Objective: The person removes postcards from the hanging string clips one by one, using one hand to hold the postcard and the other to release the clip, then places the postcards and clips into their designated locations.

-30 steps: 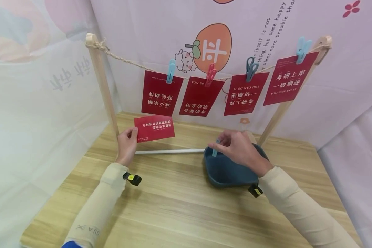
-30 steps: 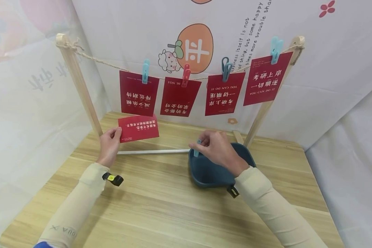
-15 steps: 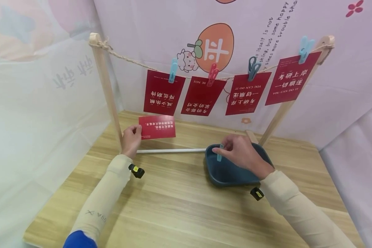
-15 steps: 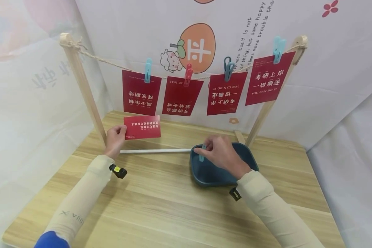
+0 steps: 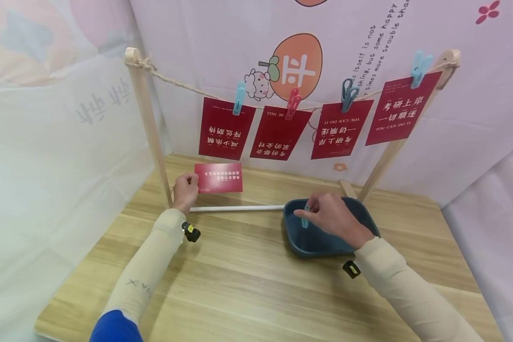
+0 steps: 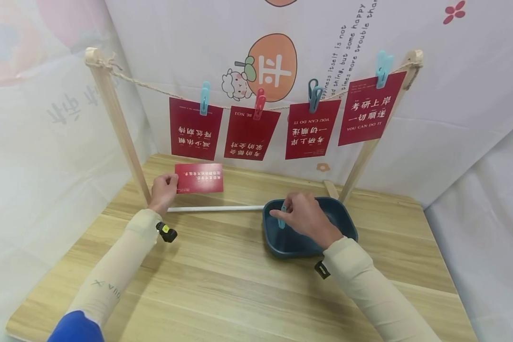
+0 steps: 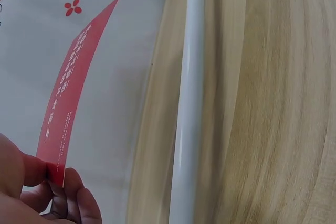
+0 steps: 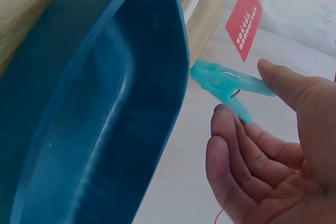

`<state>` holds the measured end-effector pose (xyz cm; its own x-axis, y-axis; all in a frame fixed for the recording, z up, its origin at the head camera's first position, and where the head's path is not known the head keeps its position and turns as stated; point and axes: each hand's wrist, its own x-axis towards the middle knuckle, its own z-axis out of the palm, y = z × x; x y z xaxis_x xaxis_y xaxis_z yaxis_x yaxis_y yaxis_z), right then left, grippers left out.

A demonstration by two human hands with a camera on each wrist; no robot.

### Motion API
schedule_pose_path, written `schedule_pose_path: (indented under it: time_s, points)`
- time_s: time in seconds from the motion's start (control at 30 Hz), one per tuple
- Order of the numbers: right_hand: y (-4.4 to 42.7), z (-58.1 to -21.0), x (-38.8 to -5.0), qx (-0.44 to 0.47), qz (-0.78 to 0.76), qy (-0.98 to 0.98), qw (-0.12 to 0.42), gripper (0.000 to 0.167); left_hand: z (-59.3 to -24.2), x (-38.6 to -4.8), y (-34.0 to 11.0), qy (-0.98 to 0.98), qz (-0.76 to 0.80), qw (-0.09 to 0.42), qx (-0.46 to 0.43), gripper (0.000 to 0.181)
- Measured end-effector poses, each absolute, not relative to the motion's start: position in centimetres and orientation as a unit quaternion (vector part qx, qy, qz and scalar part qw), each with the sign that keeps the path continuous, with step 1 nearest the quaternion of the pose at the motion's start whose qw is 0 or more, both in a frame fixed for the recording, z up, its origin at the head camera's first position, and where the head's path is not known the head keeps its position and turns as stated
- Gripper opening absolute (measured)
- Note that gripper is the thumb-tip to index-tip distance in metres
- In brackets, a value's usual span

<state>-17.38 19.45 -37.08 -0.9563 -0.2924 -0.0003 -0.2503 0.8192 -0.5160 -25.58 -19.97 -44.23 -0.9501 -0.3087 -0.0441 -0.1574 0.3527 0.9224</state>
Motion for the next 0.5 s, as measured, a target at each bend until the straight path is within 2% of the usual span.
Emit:
schedule_pose_path:
  time_s: [0.5]
  points:
    - [18.9, -37.7, -17.5, -0.125, -0.221, 0.964, 0.084, 0.042, -45.3, -27.0, -20.9, -0.856, -0.489, 0.059, 0.155, 0.033]
